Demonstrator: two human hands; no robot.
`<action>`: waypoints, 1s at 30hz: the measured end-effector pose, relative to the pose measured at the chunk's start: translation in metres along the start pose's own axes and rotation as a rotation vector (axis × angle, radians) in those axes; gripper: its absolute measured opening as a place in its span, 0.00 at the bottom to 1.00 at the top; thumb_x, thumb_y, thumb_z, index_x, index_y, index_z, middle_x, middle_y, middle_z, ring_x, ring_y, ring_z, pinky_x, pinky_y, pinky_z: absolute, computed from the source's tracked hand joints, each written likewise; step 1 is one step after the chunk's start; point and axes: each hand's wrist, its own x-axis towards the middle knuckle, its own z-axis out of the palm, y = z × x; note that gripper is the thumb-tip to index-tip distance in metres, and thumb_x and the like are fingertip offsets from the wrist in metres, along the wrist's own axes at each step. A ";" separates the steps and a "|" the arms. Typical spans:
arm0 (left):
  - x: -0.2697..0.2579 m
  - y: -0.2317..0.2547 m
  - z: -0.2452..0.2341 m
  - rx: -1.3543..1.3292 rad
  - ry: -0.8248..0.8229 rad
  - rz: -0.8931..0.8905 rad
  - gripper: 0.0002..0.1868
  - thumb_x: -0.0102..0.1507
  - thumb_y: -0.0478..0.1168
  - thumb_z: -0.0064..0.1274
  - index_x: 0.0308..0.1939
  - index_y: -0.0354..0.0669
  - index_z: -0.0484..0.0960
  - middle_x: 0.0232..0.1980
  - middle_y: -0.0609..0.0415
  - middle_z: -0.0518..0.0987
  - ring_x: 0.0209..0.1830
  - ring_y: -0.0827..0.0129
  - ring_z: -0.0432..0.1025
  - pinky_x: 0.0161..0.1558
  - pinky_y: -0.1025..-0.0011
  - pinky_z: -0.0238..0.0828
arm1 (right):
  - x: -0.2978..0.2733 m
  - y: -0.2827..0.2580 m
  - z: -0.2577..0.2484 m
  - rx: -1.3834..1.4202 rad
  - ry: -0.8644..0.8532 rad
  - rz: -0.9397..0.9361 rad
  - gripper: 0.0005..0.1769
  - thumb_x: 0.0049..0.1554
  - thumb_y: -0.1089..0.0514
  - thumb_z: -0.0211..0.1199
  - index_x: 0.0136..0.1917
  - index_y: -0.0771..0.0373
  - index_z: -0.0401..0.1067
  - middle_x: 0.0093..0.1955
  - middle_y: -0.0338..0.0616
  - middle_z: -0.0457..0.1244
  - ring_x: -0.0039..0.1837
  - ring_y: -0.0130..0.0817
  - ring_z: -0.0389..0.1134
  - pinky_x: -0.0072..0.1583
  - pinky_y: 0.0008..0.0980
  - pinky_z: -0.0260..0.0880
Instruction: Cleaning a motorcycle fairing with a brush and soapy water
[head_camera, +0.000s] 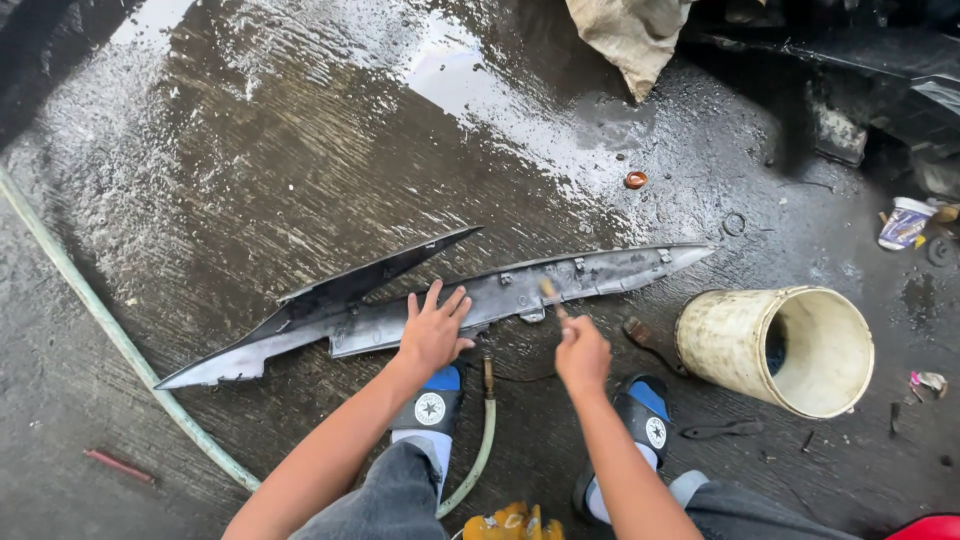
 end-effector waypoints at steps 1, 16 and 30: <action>0.001 0.001 0.004 -0.001 -0.004 -0.001 0.40 0.66 0.66 0.48 0.77 0.54 0.62 0.82 0.60 0.54 0.83 0.47 0.43 0.73 0.37 0.55 | 0.004 0.004 0.002 -0.001 -0.005 0.001 0.11 0.61 0.57 0.58 0.54 0.49 0.78 0.51 0.52 0.73 0.59 0.58 0.73 0.61 0.55 0.73; 0.019 0.008 0.004 -0.106 -0.078 -0.094 0.40 0.63 0.68 0.51 0.74 0.57 0.68 0.81 0.77 0.57 0.80 0.48 0.44 0.60 0.22 0.60 | 0.017 -0.010 0.026 0.109 -0.007 -0.019 0.09 0.61 0.57 0.59 0.53 0.51 0.79 0.53 0.54 0.72 0.61 0.60 0.71 0.62 0.56 0.72; 0.021 0.006 -0.003 -0.154 -0.132 -0.098 0.40 0.63 0.66 0.52 0.75 0.57 0.67 0.82 0.76 0.57 0.81 0.48 0.43 0.59 0.20 0.59 | 0.030 0.001 0.002 0.113 0.022 0.062 0.11 0.61 0.55 0.60 0.55 0.44 0.79 0.56 0.49 0.72 0.61 0.58 0.72 0.62 0.54 0.73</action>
